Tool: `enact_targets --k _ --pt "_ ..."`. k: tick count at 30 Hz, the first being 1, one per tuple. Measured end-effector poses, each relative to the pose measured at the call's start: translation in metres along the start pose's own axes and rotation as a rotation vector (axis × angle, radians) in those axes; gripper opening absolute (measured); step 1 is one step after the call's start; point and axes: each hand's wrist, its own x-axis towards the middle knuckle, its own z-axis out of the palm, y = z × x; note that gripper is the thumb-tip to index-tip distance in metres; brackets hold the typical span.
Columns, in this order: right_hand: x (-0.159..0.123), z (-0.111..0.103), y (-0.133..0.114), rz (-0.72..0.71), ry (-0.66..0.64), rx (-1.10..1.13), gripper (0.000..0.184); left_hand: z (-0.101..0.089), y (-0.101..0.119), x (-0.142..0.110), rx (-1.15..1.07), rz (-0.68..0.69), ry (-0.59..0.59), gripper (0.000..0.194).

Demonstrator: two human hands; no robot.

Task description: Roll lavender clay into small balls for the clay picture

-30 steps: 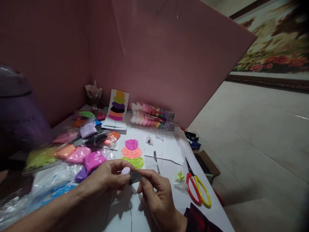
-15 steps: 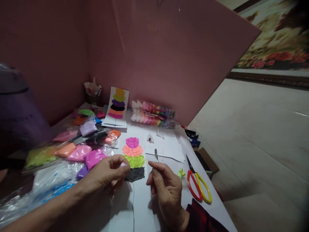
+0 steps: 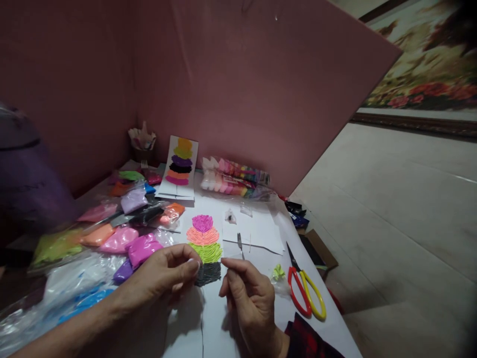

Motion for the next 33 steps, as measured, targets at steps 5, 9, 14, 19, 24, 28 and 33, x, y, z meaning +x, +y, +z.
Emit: enact_targets --k 5,9,14,19,24,28,33 --pt "0.002 -0.001 -0.004 -0.005 -0.062 -0.059 0.02 -0.001 0.0 0.002 0.024 -0.067 -0.067 0.037" --pt "0.004 -0.001 -0.006 -0.06 -0.052 -0.086 0.02 -0.004 -0.001 0.005 0.026 -0.021 -0.079 0.043" --pt "0.003 -0.003 -0.006 -0.084 -0.053 -0.114 0.021 0.002 0.008 0.001 0.161 0.041 0.017 0.036" --pt "0.001 -0.004 -0.007 -0.113 -0.084 -0.125 0.022 0.028 0.028 -0.017 0.295 0.079 0.023 0.039" --pt "0.002 -0.006 -0.002 -0.13 -0.05 -0.089 0.02 0.058 0.033 -0.02 0.343 0.144 -0.066 0.028" --pt "0.001 -0.007 0.003 -0.076 0.029 -0.033 0.022 0.064 0.016 -0.011 0.377 0.341 0.023 0.017" --pt "0.0 -0.005 0.002 -0.027 0.045 0.014 0.017 0.047 -0.018 -0.006 0.782 0.527 0.057 0.031"
